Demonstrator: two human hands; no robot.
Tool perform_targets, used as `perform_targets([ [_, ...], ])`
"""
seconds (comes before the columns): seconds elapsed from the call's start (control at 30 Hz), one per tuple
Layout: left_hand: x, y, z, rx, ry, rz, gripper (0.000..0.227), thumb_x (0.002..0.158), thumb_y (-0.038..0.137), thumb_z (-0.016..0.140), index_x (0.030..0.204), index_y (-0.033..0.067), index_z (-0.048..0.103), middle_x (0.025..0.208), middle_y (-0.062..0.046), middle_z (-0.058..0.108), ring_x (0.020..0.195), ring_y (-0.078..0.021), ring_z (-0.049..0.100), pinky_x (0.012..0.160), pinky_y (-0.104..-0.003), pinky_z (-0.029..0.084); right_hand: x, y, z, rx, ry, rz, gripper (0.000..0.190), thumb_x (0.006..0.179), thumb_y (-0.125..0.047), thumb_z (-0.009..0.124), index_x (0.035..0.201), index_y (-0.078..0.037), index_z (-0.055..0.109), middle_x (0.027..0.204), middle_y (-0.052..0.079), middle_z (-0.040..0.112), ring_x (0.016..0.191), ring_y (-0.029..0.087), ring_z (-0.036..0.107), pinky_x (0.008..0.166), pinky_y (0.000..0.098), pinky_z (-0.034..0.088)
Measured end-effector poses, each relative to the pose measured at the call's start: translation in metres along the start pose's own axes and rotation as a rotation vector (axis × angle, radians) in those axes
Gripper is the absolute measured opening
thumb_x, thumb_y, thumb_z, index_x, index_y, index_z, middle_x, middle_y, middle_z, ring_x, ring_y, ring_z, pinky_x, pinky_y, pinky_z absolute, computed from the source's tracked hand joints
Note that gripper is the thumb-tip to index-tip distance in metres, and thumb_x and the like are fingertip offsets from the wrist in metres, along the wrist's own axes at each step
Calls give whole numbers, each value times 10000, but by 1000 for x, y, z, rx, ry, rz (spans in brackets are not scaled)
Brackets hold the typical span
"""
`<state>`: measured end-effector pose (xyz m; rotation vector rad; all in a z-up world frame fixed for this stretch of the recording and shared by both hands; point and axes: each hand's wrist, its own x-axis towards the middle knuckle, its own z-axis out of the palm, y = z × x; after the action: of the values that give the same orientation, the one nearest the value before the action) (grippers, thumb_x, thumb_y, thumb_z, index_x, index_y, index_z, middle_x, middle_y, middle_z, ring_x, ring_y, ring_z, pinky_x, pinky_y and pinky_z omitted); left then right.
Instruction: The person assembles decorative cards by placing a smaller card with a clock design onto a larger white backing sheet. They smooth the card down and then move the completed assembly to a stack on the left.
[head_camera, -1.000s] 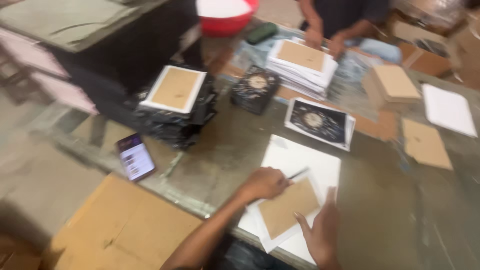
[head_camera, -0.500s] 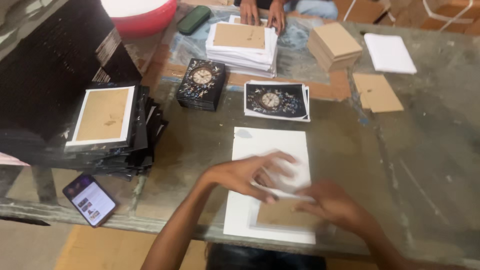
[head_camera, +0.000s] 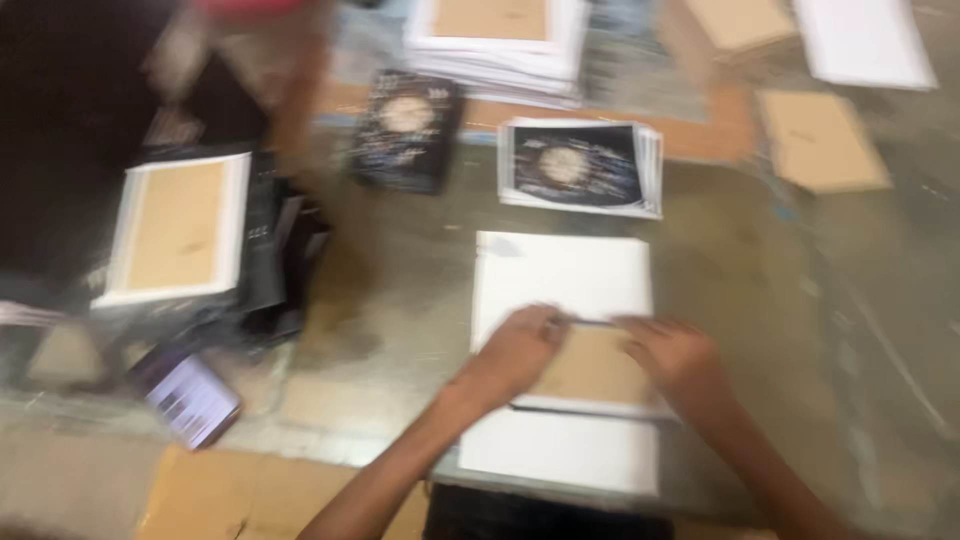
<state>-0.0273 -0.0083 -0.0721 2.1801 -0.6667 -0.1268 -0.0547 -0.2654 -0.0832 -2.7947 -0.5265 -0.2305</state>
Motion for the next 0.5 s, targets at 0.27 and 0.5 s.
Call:
perform_targets([
  [0.27,-38,-1,25,534,279,275,447,843,59,575,1234,-153,623,1289,-302,650,1266,-389,598,1178,-445,408,-18,7,47,140,-1,45,326,885,-155,676,1202,-128,746,1164,63,737,1038,243,710,880,365,564],
  [0.5,-37,11,25,626,148,244,432,747,31,622,1160,-92,662,1218,-262,694,1205,-333,649,1211,-458,370,-15,-20,26,105,-134,151,262,862,-223,745,1105,-134,784,1158,63,770,1073,212,716,938,344,550],
])
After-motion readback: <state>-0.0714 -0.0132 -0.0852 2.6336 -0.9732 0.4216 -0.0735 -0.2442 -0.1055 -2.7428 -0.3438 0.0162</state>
